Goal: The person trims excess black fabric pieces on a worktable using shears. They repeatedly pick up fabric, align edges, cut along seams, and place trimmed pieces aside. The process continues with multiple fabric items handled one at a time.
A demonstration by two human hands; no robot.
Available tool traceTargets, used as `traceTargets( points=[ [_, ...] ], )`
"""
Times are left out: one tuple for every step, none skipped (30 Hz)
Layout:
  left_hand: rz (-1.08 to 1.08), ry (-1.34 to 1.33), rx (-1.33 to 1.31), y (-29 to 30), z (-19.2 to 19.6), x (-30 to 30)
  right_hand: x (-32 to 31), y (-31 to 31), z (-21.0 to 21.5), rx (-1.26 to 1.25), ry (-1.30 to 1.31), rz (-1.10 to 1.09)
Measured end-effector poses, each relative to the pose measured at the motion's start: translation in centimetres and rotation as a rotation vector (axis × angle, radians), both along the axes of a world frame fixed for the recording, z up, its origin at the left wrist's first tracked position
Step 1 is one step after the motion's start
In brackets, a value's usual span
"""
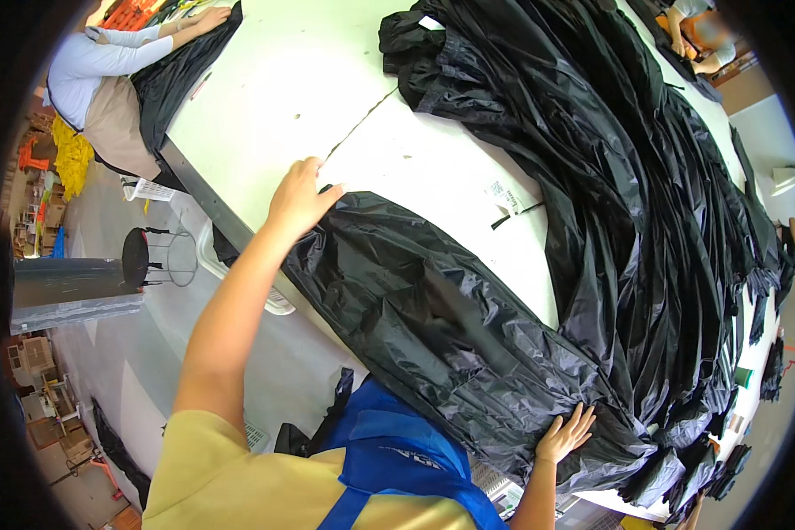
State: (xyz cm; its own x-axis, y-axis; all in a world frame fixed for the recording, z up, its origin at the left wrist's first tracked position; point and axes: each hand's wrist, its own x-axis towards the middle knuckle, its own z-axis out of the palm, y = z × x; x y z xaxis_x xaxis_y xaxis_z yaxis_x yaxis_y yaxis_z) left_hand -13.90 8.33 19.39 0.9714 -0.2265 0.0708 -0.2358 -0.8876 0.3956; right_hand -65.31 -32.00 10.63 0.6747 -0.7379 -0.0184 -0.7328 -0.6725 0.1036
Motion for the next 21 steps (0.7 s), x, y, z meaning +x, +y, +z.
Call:
traceTargets(
  points=[
    [-0.042,0.240,0.149,0.3,-0.7,1.8,-0.1,0.1,-0.2,0.003,0.006,-0.010],
    [-0.102,0.307,0.224,0.6,-1.5,2.9,-0.2,0.0,-0.2,0.002,0.016,-0.014],
    [-0.162,0.373,0.298,0.9,-2.3,3.8,-0.2,-0.1,-0.1,0.001,0.025,-0.018],
    [-0.227,0.442,0.379,1.3,-2.8,4.3,-0.2,-0.1,-0.2,-0.003,0.015,-0.009],
    [-0.239,0.380,0.300,1.9,-2.2,4.0,-0.3,-0.1,-0.2,-0.007,0.006,-0.002],
    [-0.250,0.319,0.220,2.9,-1.4,3.1,-0.4,0.0,-0.2,-0.011,-0.003,0.006],
    [-0.258,0.252,0.141,3.8,0.1,2.2,-0.5,0.1,-0.2,-0.006,0.004,-0.005],
    [-0.038,0.422,-0.228,4.6,1.9,1.1,-0.5,0.1,-0.2,-0.003,0.009,-0.013],
    [0.184,0.585,-0.602,5.1,3.2,0.1,-0.6,0.2,0.0,-0.005,0.016,-0.025],
    [0.223,0.633,-1.011,5.5,4.3,-0.9,-0.3,0.2,0.1,0.008,0.008,-0.023],
    [0.256,0.664,-1.424,6.0,5.0,-1.5,-0.4,0.2,-0.1,0.009,0.001,-0.014],
    [0.146,0.699,-1.520,8.1,3.4,-0.6,-0.7,0.0,-0.3,0.010,-0.005,-0.007],
    [0.140,0.719,-1.427,7.3,3.6,0.2,-0.7,-0.1,-0.4,0.002,-0.009,0.001],
    [0.133,0.737,-1.333,6.1,4.1,1.0,-0.7,-0.1,-0.3,0.011,-0.008,-0.004],
    [0.129,0.753,-1.237,5.1,4.8,2.0,-0.7,-0.1,-0.4,0.013,-0.006,-0.005],
    [0.036,1.012,-1.214,4.6,5.4,3.4,-0.7,-0.2,-0.3,0.011,-0.001,-0.007],
    [-0.067,1.016,-1.070,3.7,5.2,4.1,-0.8,-0.3,-0.3,0.010,0.003,-0.009],
    [-0.162,1.012,-0.920,2.7,5.0,4.5,-0.5,-0.3,-0.2,0.006,-0.010,-0.003],
    [-0.253,1.002,-0.770,2.2,4.9,5.3,-0.1,-0.4,-0.1,0.004,-0.024,0.005],
    [-0.185,1.015,-0.750,2.3,3.1,7.5,-0.1,-0.2,0.1,-0.005,-0.033,0.009],
    [-0.109,1.021,-0.721,2.7,1.3,9.6,-0.2,-0.1,0.0,-0.001,-0.018,-0.002]
  ],
)
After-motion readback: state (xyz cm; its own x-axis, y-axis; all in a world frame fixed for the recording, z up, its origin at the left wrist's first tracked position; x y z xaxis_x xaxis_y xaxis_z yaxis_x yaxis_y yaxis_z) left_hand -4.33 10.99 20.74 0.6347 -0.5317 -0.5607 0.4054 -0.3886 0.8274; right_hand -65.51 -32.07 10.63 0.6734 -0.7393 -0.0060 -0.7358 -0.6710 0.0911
